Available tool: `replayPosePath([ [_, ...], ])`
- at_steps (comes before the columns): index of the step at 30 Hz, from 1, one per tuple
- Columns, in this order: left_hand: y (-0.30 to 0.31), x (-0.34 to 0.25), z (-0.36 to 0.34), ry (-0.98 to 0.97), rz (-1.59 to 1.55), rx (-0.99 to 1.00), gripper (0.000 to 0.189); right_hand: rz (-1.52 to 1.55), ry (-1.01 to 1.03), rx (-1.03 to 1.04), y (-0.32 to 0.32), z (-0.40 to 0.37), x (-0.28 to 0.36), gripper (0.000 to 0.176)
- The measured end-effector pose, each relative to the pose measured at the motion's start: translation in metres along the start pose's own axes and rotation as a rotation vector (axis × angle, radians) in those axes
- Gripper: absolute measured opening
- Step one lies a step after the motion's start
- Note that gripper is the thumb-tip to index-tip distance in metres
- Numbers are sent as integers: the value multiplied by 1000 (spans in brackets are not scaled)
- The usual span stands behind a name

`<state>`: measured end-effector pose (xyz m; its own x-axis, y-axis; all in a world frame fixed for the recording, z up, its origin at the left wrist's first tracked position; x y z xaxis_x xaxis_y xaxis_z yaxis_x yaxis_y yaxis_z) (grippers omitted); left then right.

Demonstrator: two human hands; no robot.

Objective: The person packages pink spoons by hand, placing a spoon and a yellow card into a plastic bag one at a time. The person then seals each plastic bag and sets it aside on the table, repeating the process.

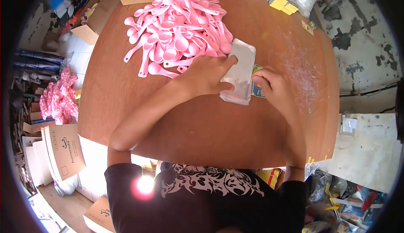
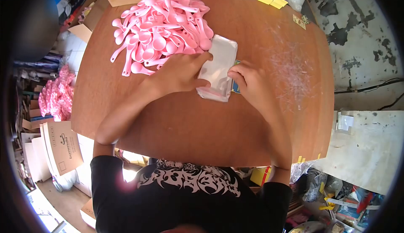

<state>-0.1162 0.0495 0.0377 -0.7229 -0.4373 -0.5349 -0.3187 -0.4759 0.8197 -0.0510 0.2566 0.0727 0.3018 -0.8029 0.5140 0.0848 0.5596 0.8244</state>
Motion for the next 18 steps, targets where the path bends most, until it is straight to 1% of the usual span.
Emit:
replayPosePath([
  [1, 5, -1, 1, -23, -11, -35, 54, -4, -1, 0, 0, -2, 4, 8],
  [2, 9, -3, 3, -48, -23, -68, 56, -6, -2, 45, -2, -5, 9, 9],
  [3, 11, -3, 4, -56, -25, -67, 56, -8, -5, 89, -6, -7, 14, 9],
  [4, 11, -3, 4, -48, 0, -32, 56, -13, -11, 83, -12, -9, 16, 9],
  [6, 12, -2, 7, -46, 25, 1, 56, -158, -33, 131, -33, -15, 10, 13],
  [9, 15, 3, 12, -52, -1, 11, 52, -97, -50, 69, -44, -15, -5, 14],
  [10, 20, 2, 13, -72, -65, 2, 50, -95, -48, 70, -43, -13, -8, 14],
  [11, 23, 2, 14, -92, -130, -5, 48, -63, -15, 55, -39, -11, -9, 12],
  [12, 24, 6, 15, -90, -130, -4, 48, -32, 18, 38, -36, -9, -7, 9],
  [14, 22, 8, 17, -390, -200, 18, 42, 13, -16, 24, -27, -7, 0, 10],
  [15, 19, 10, 20, -391, -201, 16, 42, 58, -48, 10, -23, -5, 3, 10],
  [16, 16, 7, 24, -511, -142, -95, 36, 54, -46, 9, -19, -4, 2, 10],
  [17, 14, 6, 27, -628, -84, -206, 30, 160, -7, -65, -14, -5, 0, 12],
  [18, 16, 2, 29, -626, -85, -209, 30, 268, 32, -135, -8, -6, -2, 13],
])
Point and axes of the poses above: each hand's wrist, its own z-axis towards the middle knuckle, its own y-axis out of the back of the hand, x = y × z, the point moved 2 cm from there along z, towards the middle knuckle, and after that the axes turned 3 degrees about -z, right-handed, at the moved point
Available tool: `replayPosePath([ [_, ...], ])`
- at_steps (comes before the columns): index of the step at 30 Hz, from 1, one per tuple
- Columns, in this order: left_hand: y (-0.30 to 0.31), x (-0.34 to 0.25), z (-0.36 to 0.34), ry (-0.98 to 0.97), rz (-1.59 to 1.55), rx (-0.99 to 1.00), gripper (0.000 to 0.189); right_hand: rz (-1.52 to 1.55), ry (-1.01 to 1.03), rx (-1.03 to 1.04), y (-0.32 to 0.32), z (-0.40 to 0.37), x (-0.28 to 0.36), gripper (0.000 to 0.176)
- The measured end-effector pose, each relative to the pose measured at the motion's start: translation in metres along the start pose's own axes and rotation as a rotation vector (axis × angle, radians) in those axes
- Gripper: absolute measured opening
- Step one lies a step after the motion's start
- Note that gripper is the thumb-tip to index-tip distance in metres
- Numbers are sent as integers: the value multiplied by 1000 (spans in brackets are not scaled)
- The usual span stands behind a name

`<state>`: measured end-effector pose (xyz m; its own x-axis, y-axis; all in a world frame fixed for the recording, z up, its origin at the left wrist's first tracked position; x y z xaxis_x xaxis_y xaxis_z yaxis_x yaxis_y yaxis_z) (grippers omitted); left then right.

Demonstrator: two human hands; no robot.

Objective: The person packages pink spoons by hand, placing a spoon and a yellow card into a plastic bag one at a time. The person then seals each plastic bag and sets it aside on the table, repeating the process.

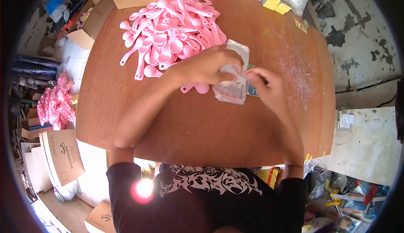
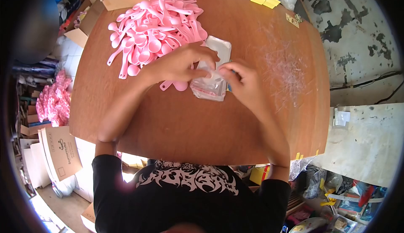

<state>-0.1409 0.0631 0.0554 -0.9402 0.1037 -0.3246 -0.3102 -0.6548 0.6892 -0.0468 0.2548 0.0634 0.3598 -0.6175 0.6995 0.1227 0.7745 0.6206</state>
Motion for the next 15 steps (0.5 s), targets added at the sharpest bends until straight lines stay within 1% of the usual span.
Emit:
replayPosePath([
  [1, 6, 0, 6, 163, -210, 12, 22, 0, 0, 3, 8, 1, 7, 13],
  [2, 12, 0, 11, 325, -421, 25, 15, -98, -67, 17, 19, 0, 18, 13],
  [3, 21, -3, 16, 326, -422, 24, 15, -197, -134, 31, 29, -3, 23, 14],
  [4, 31, -4, 19, 417, -466, -40, 12, -292, -108, 88, 34, -8, 22, 16],
  [5, 36, -2, 19, 507, -512, -106, 9, -296, -109, 90, 40, -15, 19, 16],
  [6, 39, 1, 18, 481, -499, -173, 11, -481, -37, 174, 41, -24, 14, 19],
  [7, 40, 1, 18, 478, -507, -173, 11, -663, 34, 258, 39, -32, 9, 22],
  [8, 43, 1, 18, 543, -528, -211, 12, -665, 26, 261, 35, -39, 4, 22],
  [10, 44, 0, 15, 656, -537, -267, 17, -604, -47, 155, 28, -50, -8, 24],
  [11, 44, -2, 16, 656, -537, -265, 17, -603, -49, 154, 26, -53, -12, 24],
  [13, 44, -5, 16, 712, -576, -271, 20, -527, -37, 78, 26, -56, -18, 18],
  [15, 40, -1, 15, 708, -606, -281, 21, -504, -47, 74, 29, -55, -18, 17],
])
Point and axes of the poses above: each hand's wrist, its own z-axis towards the middle knuckle, its own y-axis out of the back of the hand, x = y × z, the point moved 2 cm from there along z, towards the middle knuckle, and after that the axes turned 3 degrees about -z, right-handed, at the moved point
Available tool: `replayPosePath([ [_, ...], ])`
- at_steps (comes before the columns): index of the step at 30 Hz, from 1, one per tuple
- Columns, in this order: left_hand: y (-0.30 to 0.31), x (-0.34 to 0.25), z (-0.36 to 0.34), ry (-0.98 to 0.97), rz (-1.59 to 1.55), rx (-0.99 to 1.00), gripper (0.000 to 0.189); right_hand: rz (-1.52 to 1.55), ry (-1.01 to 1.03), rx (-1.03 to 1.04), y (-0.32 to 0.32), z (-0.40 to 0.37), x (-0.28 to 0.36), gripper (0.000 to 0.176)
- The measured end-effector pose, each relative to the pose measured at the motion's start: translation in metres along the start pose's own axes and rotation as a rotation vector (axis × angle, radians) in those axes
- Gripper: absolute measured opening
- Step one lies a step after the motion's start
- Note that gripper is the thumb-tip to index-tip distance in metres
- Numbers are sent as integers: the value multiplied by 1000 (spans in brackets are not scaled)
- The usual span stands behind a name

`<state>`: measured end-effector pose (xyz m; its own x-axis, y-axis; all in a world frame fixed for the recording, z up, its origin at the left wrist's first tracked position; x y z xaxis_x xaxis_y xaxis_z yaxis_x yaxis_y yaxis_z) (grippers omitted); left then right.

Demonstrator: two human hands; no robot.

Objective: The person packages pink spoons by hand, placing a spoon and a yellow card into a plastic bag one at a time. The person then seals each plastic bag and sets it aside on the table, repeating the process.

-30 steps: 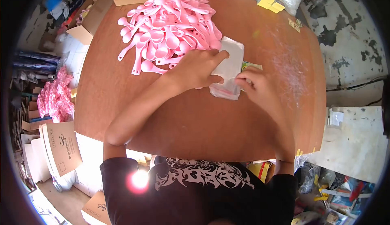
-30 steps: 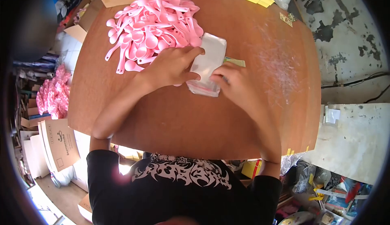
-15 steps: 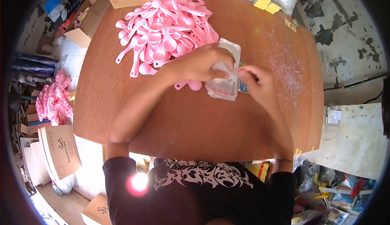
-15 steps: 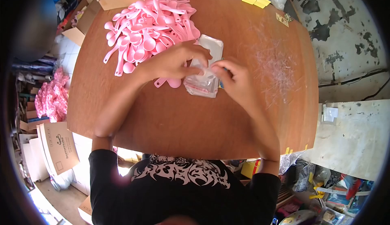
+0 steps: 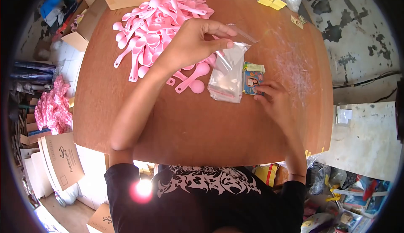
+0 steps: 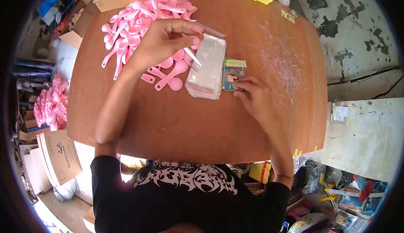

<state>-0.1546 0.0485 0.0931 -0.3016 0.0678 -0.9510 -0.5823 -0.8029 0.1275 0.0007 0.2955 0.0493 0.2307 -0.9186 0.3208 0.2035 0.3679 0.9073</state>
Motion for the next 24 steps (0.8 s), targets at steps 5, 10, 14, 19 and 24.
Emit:
replayPosePath([
  [5, 3, 8, 0, 120, -47, -35, 23, 93, -107, -16, 38, 9, 2, 15],
  [10, -7, 3, -4, 198, -61, 71, 28, 633, -230, -521, 72, 36, 43, 17],
  [14, -17, -3, -9, 129, -173, 171, 32, 771, -192, -586, 54, 69, 46, 19],
  [19, -11, -2, -10, 80, -154, 119, 35, 563, -133, -291, 52, 78, 37, 18],
  [24, -18, -6, -13, 217, -95, 225, 34, 669, -122, -321, 44, 79, 43, 13],
])
Point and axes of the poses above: each hand's wrist, its own z-axis towards the middle knuckle, its own y-axis out of the back of the hand, x = y × z, the point moved 2 cm from there along z, towards the middle knuckle, and after that the axes turned 3 degrees about -z, right-handed, at the moved point
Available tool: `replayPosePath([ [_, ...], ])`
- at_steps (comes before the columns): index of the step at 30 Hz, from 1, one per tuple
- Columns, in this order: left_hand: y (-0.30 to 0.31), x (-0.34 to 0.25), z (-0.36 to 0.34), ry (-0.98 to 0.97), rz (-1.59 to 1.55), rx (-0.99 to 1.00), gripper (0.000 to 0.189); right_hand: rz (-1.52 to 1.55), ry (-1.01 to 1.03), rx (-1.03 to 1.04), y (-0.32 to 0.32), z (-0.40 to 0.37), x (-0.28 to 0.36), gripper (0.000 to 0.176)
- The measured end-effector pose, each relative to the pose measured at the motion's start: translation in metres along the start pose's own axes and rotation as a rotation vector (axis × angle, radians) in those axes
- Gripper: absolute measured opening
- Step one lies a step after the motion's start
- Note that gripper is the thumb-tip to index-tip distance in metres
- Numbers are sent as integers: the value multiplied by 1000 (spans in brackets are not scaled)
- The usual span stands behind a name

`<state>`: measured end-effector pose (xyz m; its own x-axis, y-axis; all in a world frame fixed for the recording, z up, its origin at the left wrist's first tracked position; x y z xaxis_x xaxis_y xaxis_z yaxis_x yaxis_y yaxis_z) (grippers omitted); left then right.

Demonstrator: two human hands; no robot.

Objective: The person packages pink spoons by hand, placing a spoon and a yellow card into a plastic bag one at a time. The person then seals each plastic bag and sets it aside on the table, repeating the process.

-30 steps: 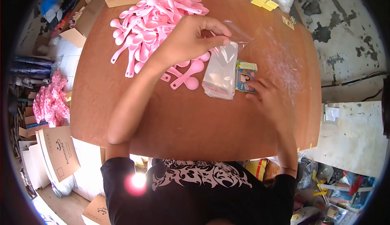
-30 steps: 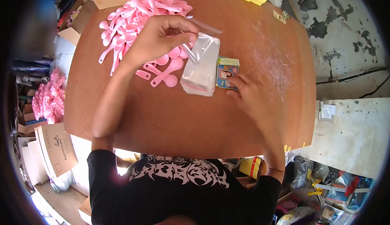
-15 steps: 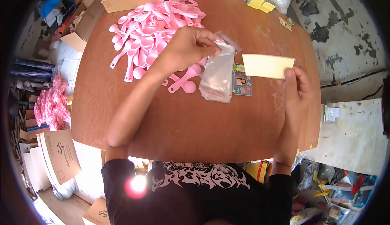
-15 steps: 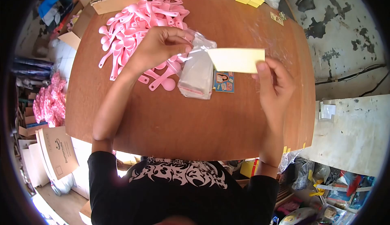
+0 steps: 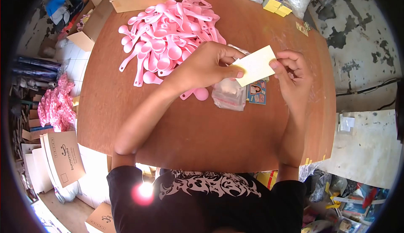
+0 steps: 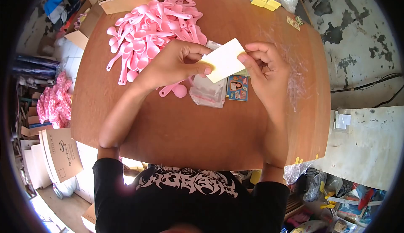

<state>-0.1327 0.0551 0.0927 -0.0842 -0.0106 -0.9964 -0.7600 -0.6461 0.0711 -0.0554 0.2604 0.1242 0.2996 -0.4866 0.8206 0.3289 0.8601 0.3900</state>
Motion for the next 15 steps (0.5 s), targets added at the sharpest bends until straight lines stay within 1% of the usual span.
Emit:
replayPosePath([
  [1, -1, 1, 1, 1, -1, 0, 34, 0, -1, 0, -1, -1, -1, 13],
  [3, -3, 1, 2, -98, -62, -20, 34, -12, 81, 33, -3, -3, -2, 12],
  [4, -5, 3, 2, -97, -62, -20, 34, -12, 80, 33, -2, -3, -3, 12],
  [6, -7, 4, 2, -164, -94, -87, 33, -156, 238, 203, -4, 0, -2, 13],
  [7, -7, 2, 1, -163, -93, -87, 33, -155, 237, 203, -6, -1, -2, 13],
  [9, -6, -2, 0, -75, -18, -55, 33, -141, 251, 309, -15, -4, 2, 16],
  [10, -6, 0, 0, -75, -17, -56, 33, -140, 252, 310, -16, -4, 3, 16],
  [12, -7, 5, 2, -139, -24, -125, 27, 57, 92, 381, -20, -7, -1, 19],
  [13, -8, 5, 2, -137, -24, -128, 27, 60, 92, 383, -21, -9, -1, 19],
  [15, -10, 3, 2, -238, 14, -146, 21, 180, -140, 459, -23, -14, -6, 21],
])
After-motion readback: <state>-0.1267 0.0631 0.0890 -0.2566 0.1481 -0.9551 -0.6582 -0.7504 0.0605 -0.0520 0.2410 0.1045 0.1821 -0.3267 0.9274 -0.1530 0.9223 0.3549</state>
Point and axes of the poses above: each hand's wrist, its own z-axis towards the middle knuckle, its own y-axis out of the back of the hand, x = y × z, the point moved 2 cm from there along z, towards the middle knuckle, and after that the axes turned 3 degrees about -z, right-handed, at the moved point
